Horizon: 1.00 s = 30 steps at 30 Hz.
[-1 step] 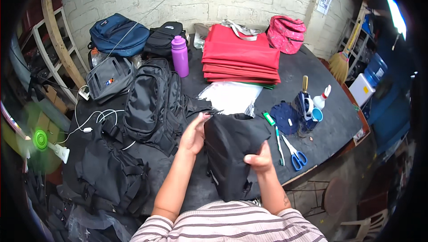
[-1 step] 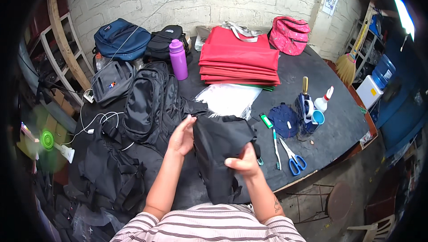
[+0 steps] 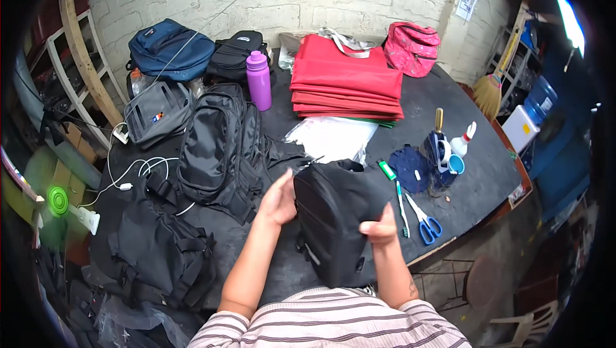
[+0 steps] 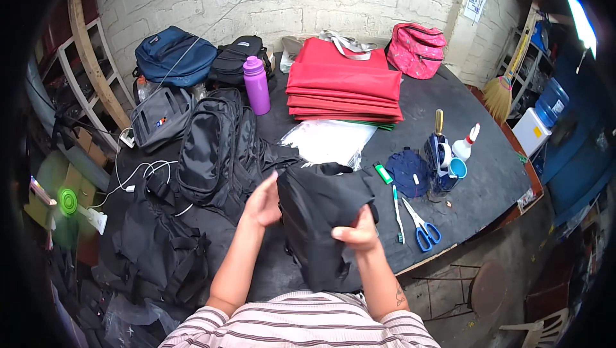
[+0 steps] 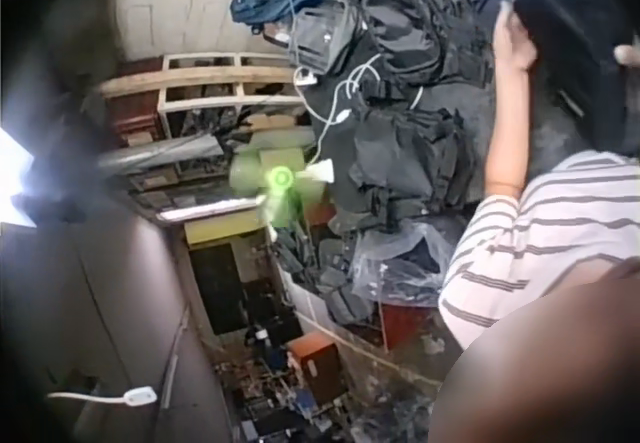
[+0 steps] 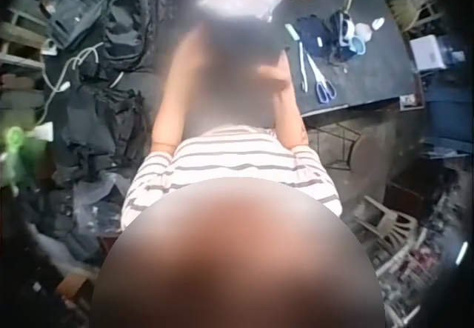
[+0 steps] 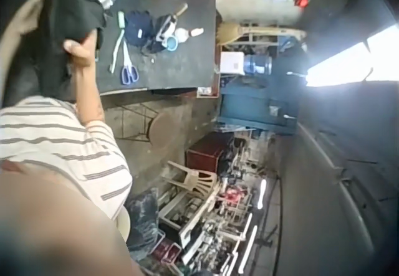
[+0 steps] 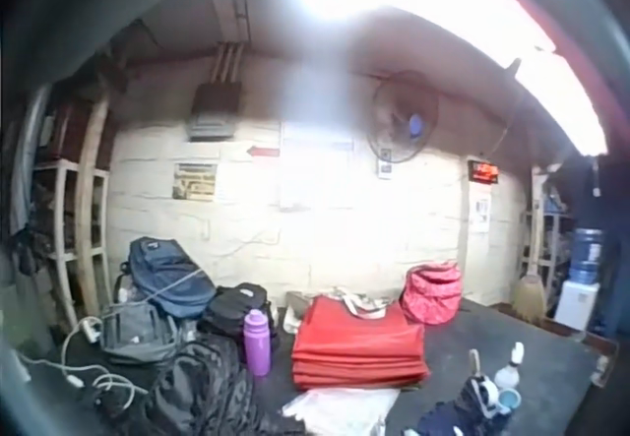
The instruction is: Trimming loose threads from black textile bags using a thread cutter and scissors in a workshop setting.
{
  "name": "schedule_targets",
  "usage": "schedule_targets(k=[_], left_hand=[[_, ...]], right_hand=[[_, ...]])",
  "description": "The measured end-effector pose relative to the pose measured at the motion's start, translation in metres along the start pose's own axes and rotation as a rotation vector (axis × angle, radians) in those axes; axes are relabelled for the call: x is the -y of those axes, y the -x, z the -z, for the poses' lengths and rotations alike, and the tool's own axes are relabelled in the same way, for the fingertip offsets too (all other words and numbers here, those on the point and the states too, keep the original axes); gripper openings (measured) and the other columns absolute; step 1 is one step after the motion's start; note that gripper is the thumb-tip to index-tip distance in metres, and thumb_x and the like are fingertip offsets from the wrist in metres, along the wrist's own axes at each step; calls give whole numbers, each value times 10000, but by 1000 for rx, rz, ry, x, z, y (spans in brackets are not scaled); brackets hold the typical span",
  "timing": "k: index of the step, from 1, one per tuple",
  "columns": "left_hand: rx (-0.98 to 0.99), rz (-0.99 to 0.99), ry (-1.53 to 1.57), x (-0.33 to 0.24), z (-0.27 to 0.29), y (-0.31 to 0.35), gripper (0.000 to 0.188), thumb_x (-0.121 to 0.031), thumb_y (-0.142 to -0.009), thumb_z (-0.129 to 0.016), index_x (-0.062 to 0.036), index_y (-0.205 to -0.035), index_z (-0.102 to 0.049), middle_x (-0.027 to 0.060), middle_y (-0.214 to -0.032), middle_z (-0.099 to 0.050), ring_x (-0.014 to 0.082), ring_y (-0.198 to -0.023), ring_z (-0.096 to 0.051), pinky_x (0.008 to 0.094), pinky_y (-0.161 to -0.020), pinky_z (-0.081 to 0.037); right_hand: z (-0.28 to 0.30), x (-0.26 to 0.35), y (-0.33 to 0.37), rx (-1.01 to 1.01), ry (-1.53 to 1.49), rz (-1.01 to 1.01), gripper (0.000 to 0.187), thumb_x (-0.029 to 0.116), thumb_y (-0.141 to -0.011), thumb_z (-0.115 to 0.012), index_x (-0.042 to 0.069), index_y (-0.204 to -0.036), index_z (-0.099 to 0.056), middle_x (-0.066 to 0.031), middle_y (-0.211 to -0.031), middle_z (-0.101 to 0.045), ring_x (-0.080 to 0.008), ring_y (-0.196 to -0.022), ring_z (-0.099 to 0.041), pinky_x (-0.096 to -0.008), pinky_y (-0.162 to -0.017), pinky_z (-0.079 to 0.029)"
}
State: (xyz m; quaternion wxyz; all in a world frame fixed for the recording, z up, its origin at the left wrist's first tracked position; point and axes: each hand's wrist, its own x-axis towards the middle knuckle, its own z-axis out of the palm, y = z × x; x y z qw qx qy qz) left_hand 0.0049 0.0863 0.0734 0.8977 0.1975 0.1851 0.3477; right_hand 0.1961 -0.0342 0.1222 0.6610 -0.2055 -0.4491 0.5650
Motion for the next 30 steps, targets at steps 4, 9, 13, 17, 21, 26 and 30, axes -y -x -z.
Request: schedule_targets(k=[4,9,13,17,21,26,30], left_hand=[[458,217,401,11,12,2,557,-456,-940,-404,-1,-1243,-514,170,-1231,-558,304,-1154,-521,421,-1012,-378],[246,-244,-50,-20,-34,8,504,-391,-968,-394,9,-1269,-459,151,-1184,-568,262,-1106,-542,401,-997,-392],[532,-472,220,-27,-45,2,471,-426,-922,-460,-67,-1223,-503,89,-1017,-611,220,-964,-597,393,-880,-476],[550,-647,156,-36,-33,-6,412,-399,-929,-461,-121,-1227,-522,69,-991,-619,243,-915,-601,409,-842,-488],[435,-688,1,-39,-31,-1,467,-401,-888,-532,-16,-1149,-566,118,-994,-618,258,-947,-571,402,-893,-447],[257,-758,-132,-43,-25,6,456,-366,-901,-530,10,-1158,-551,170,-1088,-616,278,-1026,-585,406,-951,-431],[70,-773,14,-43,-31,-3,431,-378,-923,-500,2,-1118,-550,129,-1064,-614,218,-999,-582,373,-928,-444]], right_hand=[[53,2,3,33,-267,54,690,368,-802,-577,-55,-1311,-381,-209,-1276,-496,-321,-1198,-480,-431,-1038,-345],[56,3,-15,-130,-435,-126,574,471,-956,-353,6,-1289,-407,-221,-1211,-530,-327,-1081,-561,-435,-938,-452],[111,-43,-9,-357,-302,36,342,265,-978,-403,25,-1199,-503,-158,-1138,-598,-280,-1011,-609,-424,-899,-488],[47,-6,-28,-314,-429,-198,260,210,-953,-470,5,-1084,-562,-115,-1031,-632,-194,-941,-617,-348,-847,-503],[58,2,-36,-212,-472,-176,367,233,-941,-478,-24,-1199,-518,-144,-1078,-626,-216,-947,-617,-357,-862,-487],[63,21,-59,-515,-226,299,117,-15,-857,-570,80,-896,-513,-30,-882,-612,-146,-822,-606,-288,-799,-489],[104,-6,-77,-486,-206,267,41,59,-871,-567,79,-886,-535,-72,-910,-634,-194,-832,-625,-344,-778,-519]])
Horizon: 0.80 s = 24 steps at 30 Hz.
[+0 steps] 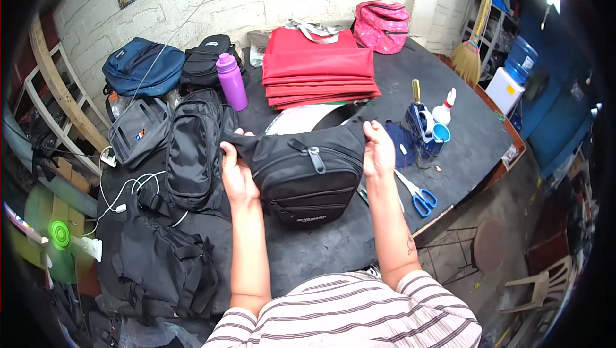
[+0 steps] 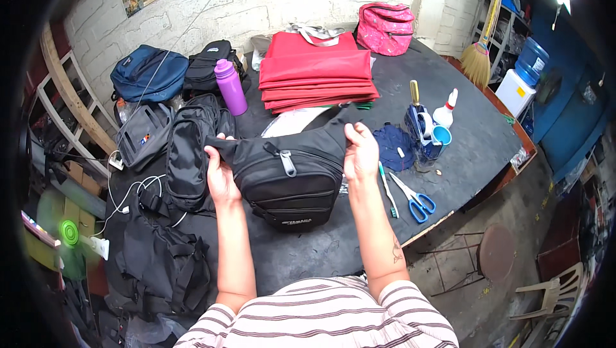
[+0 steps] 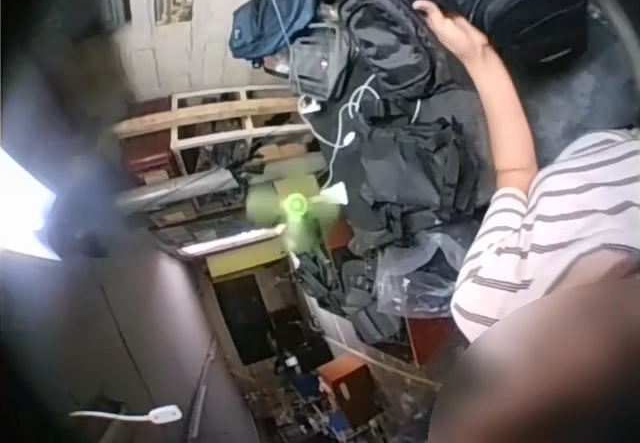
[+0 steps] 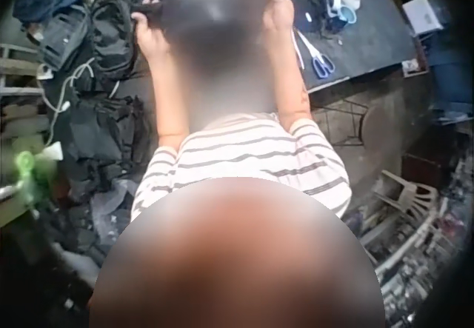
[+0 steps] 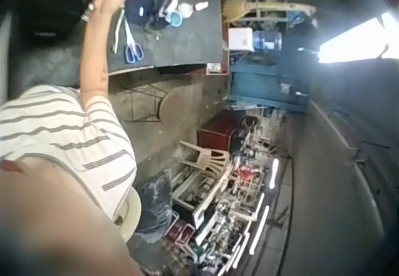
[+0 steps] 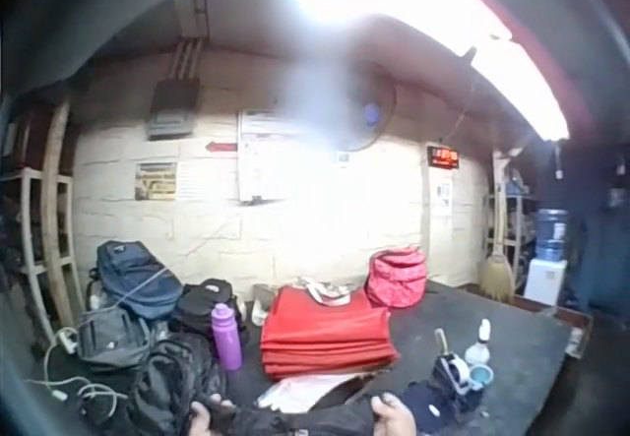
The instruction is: Trimming loose threads from black textile bags using a thread cutter and scissors in a workshop setting.
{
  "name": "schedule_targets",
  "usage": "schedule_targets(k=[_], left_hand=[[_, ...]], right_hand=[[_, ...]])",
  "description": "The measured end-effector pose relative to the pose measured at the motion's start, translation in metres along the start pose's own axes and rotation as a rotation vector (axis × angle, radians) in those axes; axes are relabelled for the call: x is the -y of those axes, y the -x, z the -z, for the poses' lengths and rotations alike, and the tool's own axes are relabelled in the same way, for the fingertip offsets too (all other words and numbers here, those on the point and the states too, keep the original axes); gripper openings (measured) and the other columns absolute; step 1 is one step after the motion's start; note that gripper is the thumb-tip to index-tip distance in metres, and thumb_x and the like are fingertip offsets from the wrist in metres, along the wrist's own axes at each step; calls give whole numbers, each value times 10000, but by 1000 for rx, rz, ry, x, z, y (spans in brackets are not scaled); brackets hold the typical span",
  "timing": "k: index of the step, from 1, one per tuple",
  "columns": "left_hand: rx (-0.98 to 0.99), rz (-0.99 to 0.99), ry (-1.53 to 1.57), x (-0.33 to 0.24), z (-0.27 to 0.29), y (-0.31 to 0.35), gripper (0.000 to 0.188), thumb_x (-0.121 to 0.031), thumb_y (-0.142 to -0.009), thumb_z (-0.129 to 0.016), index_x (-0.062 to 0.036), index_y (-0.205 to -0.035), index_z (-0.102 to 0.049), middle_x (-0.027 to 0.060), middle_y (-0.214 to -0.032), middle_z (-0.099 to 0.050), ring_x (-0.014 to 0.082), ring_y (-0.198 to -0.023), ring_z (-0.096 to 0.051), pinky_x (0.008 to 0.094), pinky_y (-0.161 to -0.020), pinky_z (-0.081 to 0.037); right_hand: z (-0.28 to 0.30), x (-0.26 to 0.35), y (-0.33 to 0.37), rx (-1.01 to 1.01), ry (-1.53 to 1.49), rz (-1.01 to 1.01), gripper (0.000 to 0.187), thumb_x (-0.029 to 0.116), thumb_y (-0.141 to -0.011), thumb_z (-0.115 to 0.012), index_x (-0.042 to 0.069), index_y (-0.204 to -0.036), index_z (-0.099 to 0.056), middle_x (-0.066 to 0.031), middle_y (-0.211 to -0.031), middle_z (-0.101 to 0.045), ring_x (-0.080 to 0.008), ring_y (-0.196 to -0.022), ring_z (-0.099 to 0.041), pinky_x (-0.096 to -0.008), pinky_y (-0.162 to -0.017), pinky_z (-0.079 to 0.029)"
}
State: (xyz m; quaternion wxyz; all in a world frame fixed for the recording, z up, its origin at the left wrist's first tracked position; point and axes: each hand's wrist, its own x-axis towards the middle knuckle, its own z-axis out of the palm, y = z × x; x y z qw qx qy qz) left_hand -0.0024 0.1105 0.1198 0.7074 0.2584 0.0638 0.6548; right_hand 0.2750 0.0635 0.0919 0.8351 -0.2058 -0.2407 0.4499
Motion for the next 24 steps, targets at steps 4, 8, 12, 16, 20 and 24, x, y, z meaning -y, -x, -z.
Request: schedule_targets(k=[4,8,12,16,20,24], left_hand=[[-135,-238,1,4,9,-13,443,-424,-912,-512,-9,-1061,-561,92,-945,-607,197,-876,-578,336,-825,-469],[134,-168,156,-7,15,-21,438,-406,-912,-517,3,-1061,-568,130,-928,-624,236,-885,-592,353,-824,-479],[137,90,145,3,19,-19,386,-309,-918,-534,33,-1094,-566,147,-1086,-616,258,-1030,-580,396,-935,-451],[154,143,88,15,23,-15,376,-279,-951,-472,31,-1150,-551,122,-1158,-600,259,-1118,-548,401,-1010,-402],[193,177,121,11,21,-24,409,-296,-953,-460,35,-1187,-520,127,-1197,-575,269,-1146,-526,407,-1026,-388],[195,222,113,9,22,-46,392,-270,-943,-486,45,-1174,-514,136,-1167,-580,245,-1124,-536,377,-1020,-397]], right_hand=[[-27,-16,25,-32,-145,-508,287,146,-850,-584,-44,-1065,-563,-169,-1030,-643,-306,-937,-630,-431,-861,-495],[-32,-19,32,-170,-51,-532,286,178,-853,-594,-24,-1056,-584,-165,-1038,-642,-291,-946,-626,-419,-885,-482],[-5,-8,-1,-222,-20,-49,197,30,-807,-628,11,-992,-562,-57,-897,-604,-163,-817,-591,-287,-792,-479],[-39,1,2,-373,348,590,257,-54,-789,-641,3,-1000,-505,21,-793,-495,-76,-717,-488,-209,-703,-419],[-29,12,-6,-286,159,249,227,-18,-801,-641,33,-997,-539,-2,-860,-574,-101,-774,-554,-213,-729,-443],[17,11,-38,-68,-47,-105,189,75,-839,-630,43,-1021,-591,-54,-959,-642,-173,-922,-605,-314,-893,-466]])
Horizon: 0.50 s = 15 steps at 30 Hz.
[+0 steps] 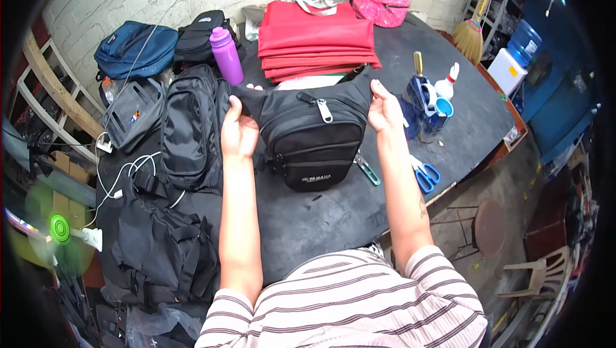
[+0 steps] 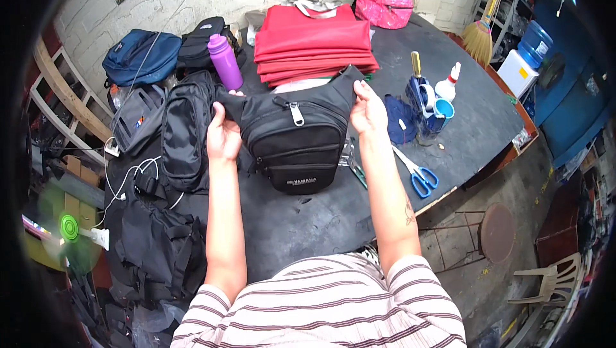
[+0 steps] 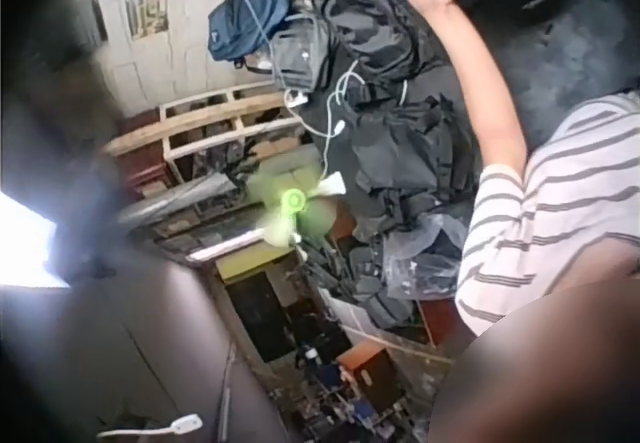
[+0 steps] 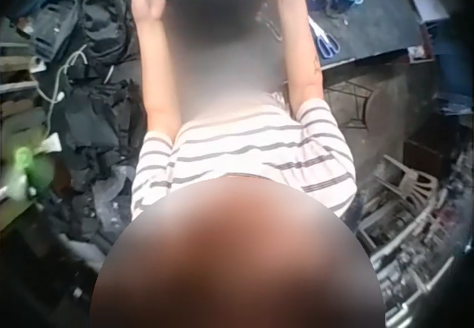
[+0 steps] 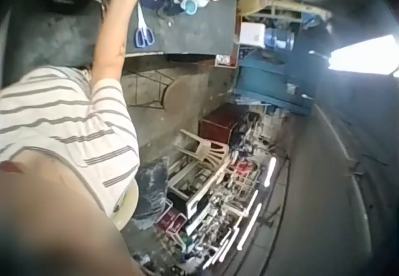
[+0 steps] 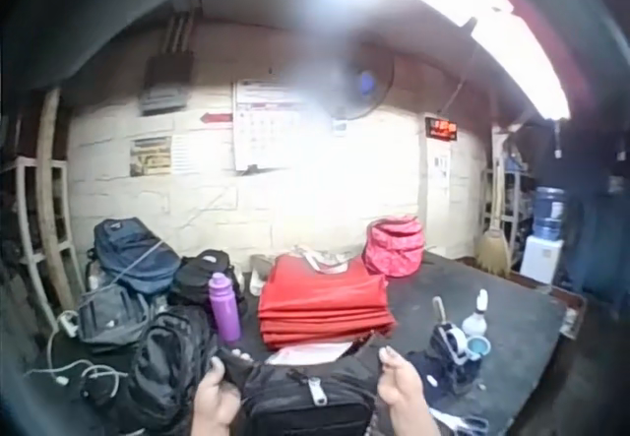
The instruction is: Trimming loose threads from black textile bags using a thread cutter and scissors in a workshop setting.
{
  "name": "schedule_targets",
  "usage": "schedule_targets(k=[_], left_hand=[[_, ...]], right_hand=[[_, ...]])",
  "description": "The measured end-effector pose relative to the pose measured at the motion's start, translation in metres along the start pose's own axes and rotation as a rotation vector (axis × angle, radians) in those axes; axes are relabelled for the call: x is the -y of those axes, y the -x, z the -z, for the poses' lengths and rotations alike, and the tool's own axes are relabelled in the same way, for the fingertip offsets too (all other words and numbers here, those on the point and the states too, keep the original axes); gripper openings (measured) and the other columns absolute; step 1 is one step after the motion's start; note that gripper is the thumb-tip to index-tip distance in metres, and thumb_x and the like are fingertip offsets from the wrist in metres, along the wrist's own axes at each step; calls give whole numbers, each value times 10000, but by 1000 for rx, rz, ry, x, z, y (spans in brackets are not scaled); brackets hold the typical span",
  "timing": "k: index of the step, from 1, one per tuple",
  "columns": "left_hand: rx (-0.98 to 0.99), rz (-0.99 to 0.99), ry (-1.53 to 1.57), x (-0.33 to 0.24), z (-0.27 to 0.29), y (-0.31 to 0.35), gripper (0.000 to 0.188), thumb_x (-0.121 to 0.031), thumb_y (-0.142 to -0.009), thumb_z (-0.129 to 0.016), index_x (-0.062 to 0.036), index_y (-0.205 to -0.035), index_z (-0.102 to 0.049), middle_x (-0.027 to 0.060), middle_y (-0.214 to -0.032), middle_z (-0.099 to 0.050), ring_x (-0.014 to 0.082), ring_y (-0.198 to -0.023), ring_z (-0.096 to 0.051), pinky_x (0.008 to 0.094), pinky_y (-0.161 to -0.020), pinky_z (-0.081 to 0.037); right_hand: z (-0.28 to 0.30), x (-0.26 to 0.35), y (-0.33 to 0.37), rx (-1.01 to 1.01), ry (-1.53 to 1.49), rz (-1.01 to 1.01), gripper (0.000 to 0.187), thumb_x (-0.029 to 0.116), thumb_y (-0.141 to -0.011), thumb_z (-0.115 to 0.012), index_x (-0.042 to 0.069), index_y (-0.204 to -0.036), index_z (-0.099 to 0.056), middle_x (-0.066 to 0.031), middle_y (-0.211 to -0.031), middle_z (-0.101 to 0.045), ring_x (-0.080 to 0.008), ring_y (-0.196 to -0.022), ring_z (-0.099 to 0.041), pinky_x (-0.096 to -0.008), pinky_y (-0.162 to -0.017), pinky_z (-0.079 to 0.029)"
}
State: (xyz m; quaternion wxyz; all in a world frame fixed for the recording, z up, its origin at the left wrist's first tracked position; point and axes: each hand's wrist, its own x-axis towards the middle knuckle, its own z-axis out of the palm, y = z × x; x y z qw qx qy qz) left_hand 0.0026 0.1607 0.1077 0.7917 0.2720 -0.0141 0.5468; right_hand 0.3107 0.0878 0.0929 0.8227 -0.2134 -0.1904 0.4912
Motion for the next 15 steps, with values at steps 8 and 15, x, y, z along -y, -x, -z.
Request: schedule_targets(k=[8,15], left_hand=[[-225,5,-33,9,13,-19,366,-264,-927,-525,46,-1123,-530,149,-1096,-599,264,-1053,-567,382,-960,-441],[-810,-522,-1973,-5,-24,-4,515,-531,-819,-576,-25,-878,-499,191,-934,-514,382,-958,-497,491,-875,-378]], right_hand=[[15,-8,-10,-55,-56,-155,191,59,-841,-609,16,-1023,-568,-77,-968,-641,-187,-929,-607,-307,-907,-463],[-26,6,32,5,-132,-86,169,100,-875,-543,54,-1037,-557,-13,-934,-621,-148,-918,-585,-289,-877,-445]])
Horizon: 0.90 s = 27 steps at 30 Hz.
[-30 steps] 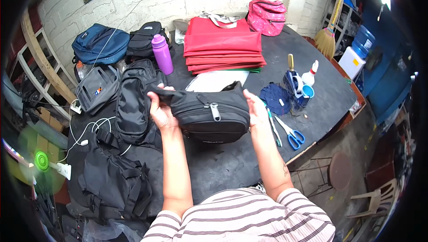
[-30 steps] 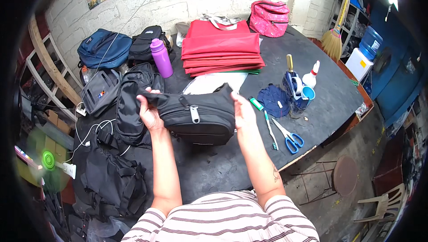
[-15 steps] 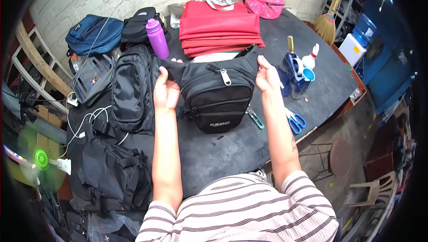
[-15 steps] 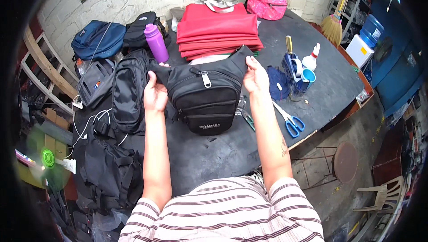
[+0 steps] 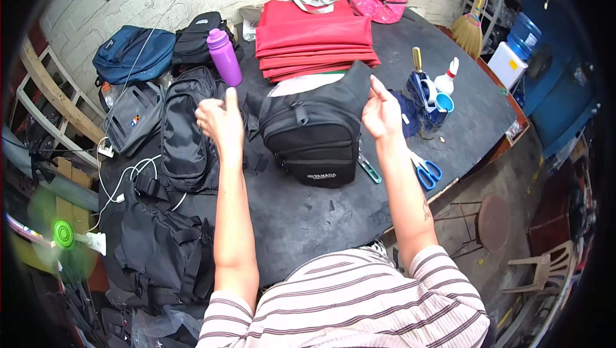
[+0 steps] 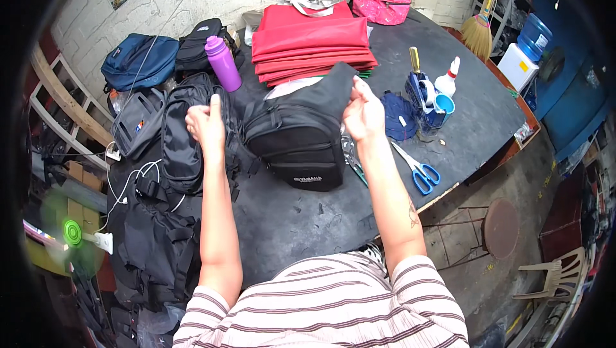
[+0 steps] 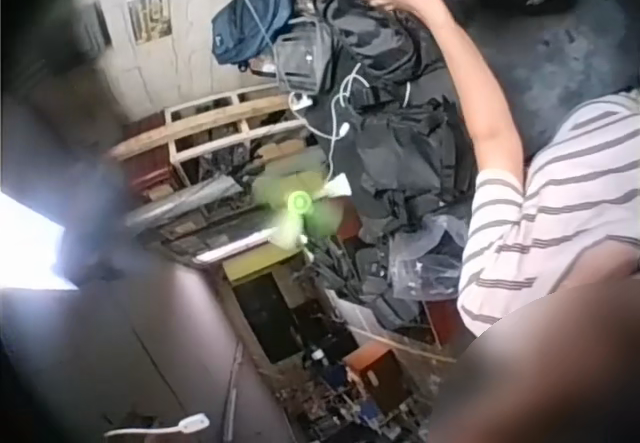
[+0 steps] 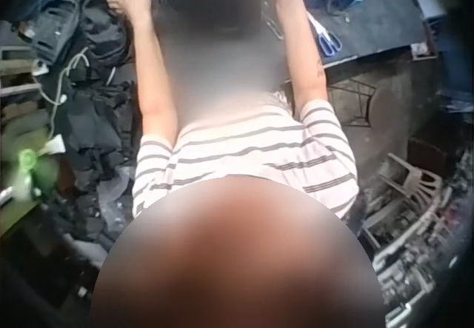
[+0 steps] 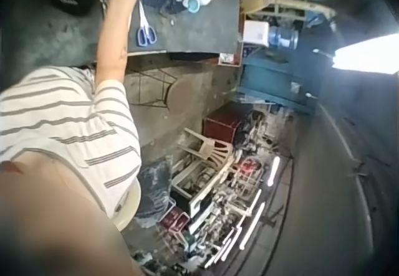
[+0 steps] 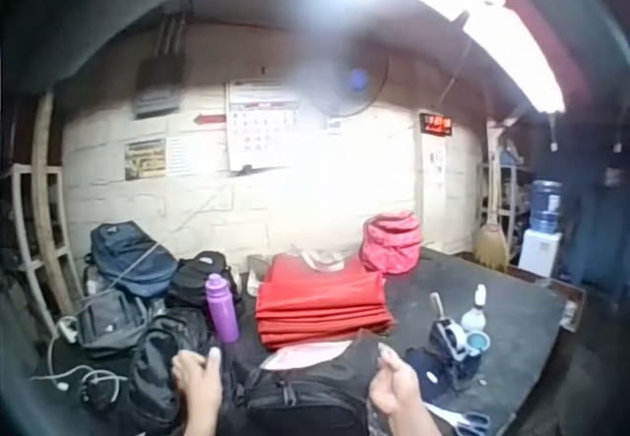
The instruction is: Trimming loose threads from black textile bags using a thread cutter and scissors in a workshop setting.
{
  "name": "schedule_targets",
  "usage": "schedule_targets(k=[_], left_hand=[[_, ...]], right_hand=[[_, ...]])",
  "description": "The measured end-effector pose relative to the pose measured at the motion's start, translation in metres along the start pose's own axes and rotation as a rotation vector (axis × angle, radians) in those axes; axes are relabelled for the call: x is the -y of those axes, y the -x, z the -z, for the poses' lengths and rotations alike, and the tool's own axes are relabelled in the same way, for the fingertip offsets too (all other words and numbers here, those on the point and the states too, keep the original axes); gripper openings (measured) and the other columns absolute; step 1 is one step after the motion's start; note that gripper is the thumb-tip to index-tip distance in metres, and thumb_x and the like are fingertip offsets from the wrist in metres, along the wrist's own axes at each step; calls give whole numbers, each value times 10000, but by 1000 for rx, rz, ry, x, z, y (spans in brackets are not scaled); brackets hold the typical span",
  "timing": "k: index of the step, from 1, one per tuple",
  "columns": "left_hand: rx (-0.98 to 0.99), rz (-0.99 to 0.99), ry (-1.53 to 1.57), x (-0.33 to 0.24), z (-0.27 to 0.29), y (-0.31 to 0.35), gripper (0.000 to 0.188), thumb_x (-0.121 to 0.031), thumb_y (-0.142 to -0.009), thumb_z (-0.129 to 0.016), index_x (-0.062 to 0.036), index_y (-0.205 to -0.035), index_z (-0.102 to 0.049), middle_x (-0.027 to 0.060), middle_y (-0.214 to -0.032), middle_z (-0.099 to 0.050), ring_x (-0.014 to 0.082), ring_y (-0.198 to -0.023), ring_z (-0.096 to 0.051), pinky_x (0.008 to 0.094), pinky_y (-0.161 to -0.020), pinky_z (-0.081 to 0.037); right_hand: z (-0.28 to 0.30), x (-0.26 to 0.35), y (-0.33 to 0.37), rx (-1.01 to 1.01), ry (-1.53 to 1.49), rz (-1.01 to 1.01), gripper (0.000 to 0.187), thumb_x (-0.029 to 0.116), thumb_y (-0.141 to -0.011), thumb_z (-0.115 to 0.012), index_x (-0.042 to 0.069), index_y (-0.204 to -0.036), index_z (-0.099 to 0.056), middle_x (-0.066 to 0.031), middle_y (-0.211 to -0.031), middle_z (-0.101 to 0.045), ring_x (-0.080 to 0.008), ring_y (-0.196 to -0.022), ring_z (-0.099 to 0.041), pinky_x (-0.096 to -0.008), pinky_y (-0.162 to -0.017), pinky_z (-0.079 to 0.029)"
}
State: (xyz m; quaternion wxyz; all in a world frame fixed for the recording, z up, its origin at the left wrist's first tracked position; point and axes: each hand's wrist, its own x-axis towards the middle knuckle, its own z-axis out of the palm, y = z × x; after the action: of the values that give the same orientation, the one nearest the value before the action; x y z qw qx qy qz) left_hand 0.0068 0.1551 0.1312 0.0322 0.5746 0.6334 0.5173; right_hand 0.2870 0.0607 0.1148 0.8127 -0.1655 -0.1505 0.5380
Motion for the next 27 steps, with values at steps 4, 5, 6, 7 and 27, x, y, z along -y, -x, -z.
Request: schedule_targets(k=[4,5,6,7,27], left_hand=[[726,-111,687,-65,12,9,522,-507,-861,-539,3,-891,-645,141,-767,-631,218,-766,-597,329,-755,-432],[870,-59,773,-79,20,8,482,-471,-860,-562,0,-897,-654,90,-766,-631,154,-734,-565,284,-713,-413],[1027,-11,864,-95,29,4,442,-436,-859,-584,-3,-902,-662,39,-765,-632,89,-703,-533,238,-670,-394],[1110,-24,915,-102,34,-1,372,-385,-861,-599,-18,-869,-661,-8,-757,-608,55,-687,-494,217,-642,-368],[1152,79,1029,-35,73,-1,249,-272,-852,-652,-28,-799,-656,-67,-727,-569,22,-671,-459,202,-632,-363]], right_hand=[[-65,-31,43,413,444,75,362,58,-859,-567,89,-1199,-446,-23,-867,-559,-124,-764,-560,-257,-667,-469],[-84,-36,52,475,657,126,296,33,-835,-595,63,-1119,-516,-13,-853,-549,-123,-728,-546,-266,-653,-468],[-86,-45,56,401,846,359,231,7,-791,-640,33,-1010,-569,-14,-841,-543,-127,-685,-526,-264,-640,-450],[-88,-41,57,381,1287,892,207,6,-749,-687,25,-925,-581,-28,-815,-531,-135,-721,-510,-264,-642,-427],[47,60,6,-233,855,1017,228,-53,-781,-615,28,-982,-543,-32,-815,-598,-130,-750,-610,-254,-673,-488]])
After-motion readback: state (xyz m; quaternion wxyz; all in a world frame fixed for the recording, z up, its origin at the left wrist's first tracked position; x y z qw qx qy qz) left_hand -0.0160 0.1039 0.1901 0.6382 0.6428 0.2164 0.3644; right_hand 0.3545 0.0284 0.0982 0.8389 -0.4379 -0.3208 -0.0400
